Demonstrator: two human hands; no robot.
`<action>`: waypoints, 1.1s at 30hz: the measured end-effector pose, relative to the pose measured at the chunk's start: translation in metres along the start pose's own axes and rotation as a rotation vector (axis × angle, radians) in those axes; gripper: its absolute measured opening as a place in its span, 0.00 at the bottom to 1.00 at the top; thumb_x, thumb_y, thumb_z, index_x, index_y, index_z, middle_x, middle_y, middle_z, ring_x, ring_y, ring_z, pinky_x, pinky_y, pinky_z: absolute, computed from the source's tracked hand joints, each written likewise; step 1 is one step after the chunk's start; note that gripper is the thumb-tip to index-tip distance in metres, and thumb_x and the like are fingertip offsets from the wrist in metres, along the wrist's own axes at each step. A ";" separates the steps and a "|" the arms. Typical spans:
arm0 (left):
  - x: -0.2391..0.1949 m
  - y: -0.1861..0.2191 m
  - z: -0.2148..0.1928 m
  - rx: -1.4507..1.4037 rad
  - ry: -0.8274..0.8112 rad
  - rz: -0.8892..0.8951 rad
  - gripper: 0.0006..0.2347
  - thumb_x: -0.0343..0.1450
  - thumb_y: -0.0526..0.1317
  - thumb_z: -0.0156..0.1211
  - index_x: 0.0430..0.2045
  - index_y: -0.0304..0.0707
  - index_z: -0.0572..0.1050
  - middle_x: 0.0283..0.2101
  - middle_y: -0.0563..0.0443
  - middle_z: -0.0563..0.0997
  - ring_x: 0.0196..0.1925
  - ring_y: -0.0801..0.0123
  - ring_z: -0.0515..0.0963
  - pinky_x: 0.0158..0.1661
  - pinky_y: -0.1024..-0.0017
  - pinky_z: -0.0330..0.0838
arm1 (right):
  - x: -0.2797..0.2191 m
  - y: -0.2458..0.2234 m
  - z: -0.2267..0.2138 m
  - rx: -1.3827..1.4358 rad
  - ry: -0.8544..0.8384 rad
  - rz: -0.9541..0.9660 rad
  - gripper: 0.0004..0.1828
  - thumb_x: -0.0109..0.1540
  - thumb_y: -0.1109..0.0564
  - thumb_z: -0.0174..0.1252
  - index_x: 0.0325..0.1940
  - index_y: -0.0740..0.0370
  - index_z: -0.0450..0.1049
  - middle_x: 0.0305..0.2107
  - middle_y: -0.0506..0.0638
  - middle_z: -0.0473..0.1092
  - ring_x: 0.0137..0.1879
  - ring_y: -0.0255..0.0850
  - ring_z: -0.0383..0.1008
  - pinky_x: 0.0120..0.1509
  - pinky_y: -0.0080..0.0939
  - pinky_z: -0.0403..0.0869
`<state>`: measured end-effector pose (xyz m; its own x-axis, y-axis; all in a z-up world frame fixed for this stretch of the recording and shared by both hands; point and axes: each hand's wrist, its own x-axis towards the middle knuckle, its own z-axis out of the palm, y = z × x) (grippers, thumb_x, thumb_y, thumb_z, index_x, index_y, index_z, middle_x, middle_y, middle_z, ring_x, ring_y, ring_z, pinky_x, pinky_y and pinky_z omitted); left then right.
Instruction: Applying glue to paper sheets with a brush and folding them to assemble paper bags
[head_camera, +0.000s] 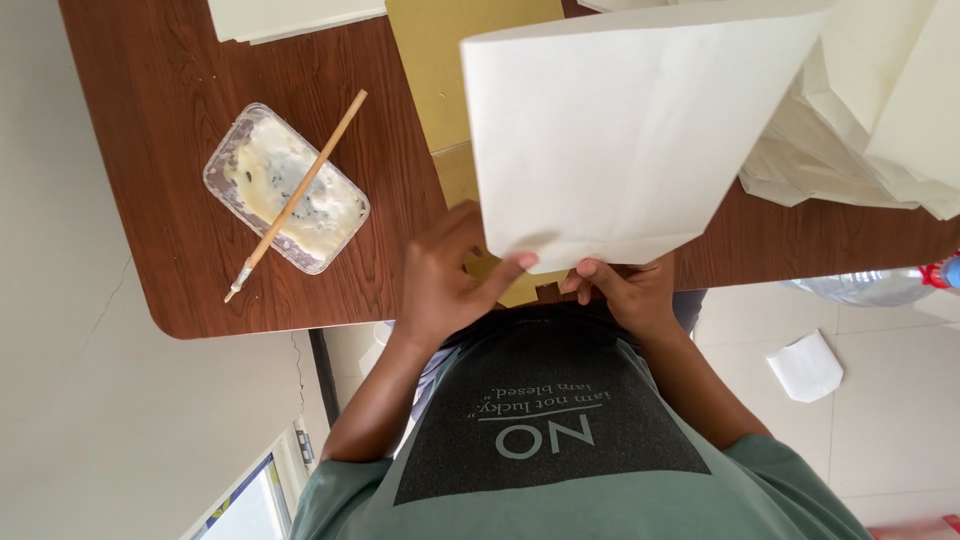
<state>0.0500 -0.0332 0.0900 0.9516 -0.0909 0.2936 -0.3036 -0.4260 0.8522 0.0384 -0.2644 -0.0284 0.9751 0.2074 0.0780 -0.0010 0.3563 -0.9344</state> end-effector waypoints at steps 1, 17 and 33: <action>-0.007 -0.009 0.009 -0.005 -0.005 -0.001 0.14 0.67 0.45 0.73 0.26 0.30 0.78 0.28 0.42 0.79 0.25 0.57 0.80 0.26 0.67 0.76 | 0.001 -0.001 0.002 -0.003 0.006 0.002 0.04 0.63 0.71 0.59 0.41 0.78 0.75 0.24 0.67 0.76 0.24 0.47 0.79 0.19 0.37 0.78; -0.093 -0.074 0.040 -0.320 0.012 -0.089 0.05 0.65 0.34 0.75 0.21 0.34 0.83 0.20 0.43 0.80 0.22 0.67 0.77 0.27 0.72 0.72 | -0.021 -0.012 0.007 -0.303 -0.051 -0.125 0.23 0.72 0.55 0.46 0.27 0.65 0.78 0.16 0.52 0.74 0.19 0.36 0.73 0.26 0.34 0.75; -0.004 -0.008 0.051 -0.597 -0.260 -0.024 0.05 0.72 0.33 0.63 0.25 0.30 0.80 0.20 0.48 0.75 0.24 0.72 0.70 0.31 0.67 0.72 | -0.029 -0.025 0.011 -0.256 0.133 -0.319 0.17 0.70 0.60 0.48 0.31 0.68 0.76 0.17 0.51 0.72 0.20 0.36 0.70 0.27 0.35 0.76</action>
<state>0.0515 -0.0757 0.0597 0.9164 -0.3339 0.2206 -0.1849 0.1358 0.9733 0.0074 -0.2690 -0.0032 0.9376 -0.0016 0.3477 0.3443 0.1431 -0.9279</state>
